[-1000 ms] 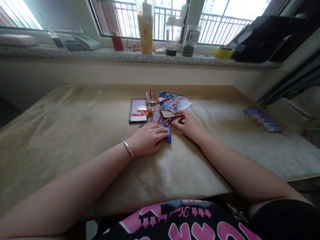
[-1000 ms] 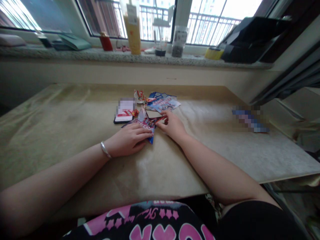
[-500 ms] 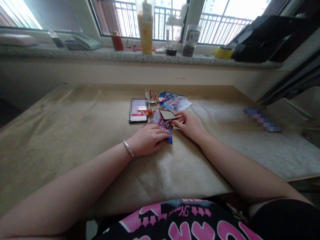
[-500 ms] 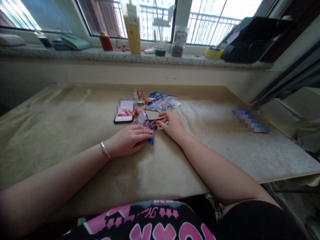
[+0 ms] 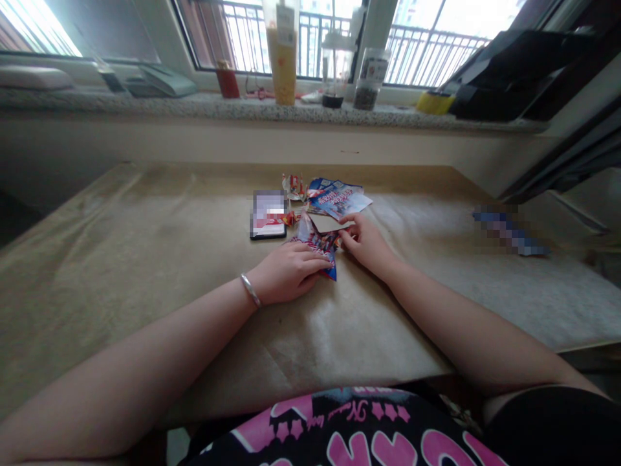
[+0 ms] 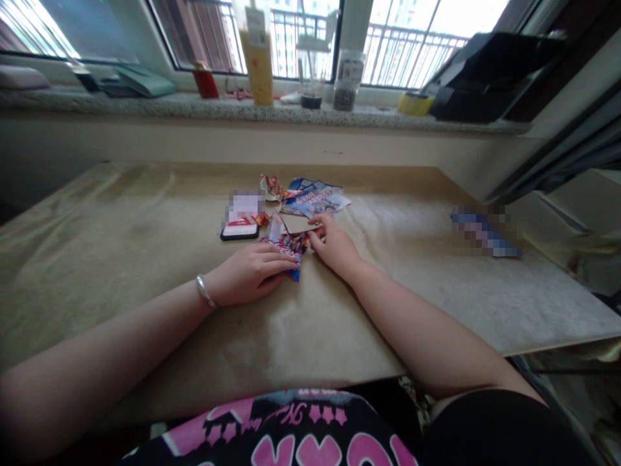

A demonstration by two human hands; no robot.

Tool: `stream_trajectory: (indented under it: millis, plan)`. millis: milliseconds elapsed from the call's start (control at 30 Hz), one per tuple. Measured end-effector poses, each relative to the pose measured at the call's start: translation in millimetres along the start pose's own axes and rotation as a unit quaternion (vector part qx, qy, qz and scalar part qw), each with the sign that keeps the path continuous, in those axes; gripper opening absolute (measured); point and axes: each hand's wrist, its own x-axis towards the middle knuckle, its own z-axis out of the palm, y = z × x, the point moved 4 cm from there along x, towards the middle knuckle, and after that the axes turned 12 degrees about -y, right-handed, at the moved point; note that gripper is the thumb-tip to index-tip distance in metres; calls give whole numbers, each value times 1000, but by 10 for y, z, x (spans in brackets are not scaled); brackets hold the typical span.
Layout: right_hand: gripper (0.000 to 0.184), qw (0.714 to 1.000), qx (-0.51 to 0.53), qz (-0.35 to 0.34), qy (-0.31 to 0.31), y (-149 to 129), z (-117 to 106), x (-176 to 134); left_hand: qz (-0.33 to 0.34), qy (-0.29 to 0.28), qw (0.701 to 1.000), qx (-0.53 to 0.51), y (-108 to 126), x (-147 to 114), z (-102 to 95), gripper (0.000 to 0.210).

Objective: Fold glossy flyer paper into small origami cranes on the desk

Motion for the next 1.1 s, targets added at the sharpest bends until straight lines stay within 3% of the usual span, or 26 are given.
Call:
stream_trajectory:
  millis: [367,567,767,933,1100]
  plan:
    - [44,999,-27,11,-28,-68,0,-13,5,8,999,-35,-22,-3,-9,28]
    - [55,987,-148,-56,-9,-242,-8,-98,-8,7,997,-82,-71,10,3,21]
    - [67,995,-94,-10,-17,-215,30,-102,-1,0,994,-106,-89,11,18,24]
    - [67,999,-25,-25,-26,-136,53,-55,11,9,994,-112,-94,7,29,24]
    - [68,998,-2,-44,-44,-137,53,-51,-20,53,997,-52,-71,-21,-12,18]
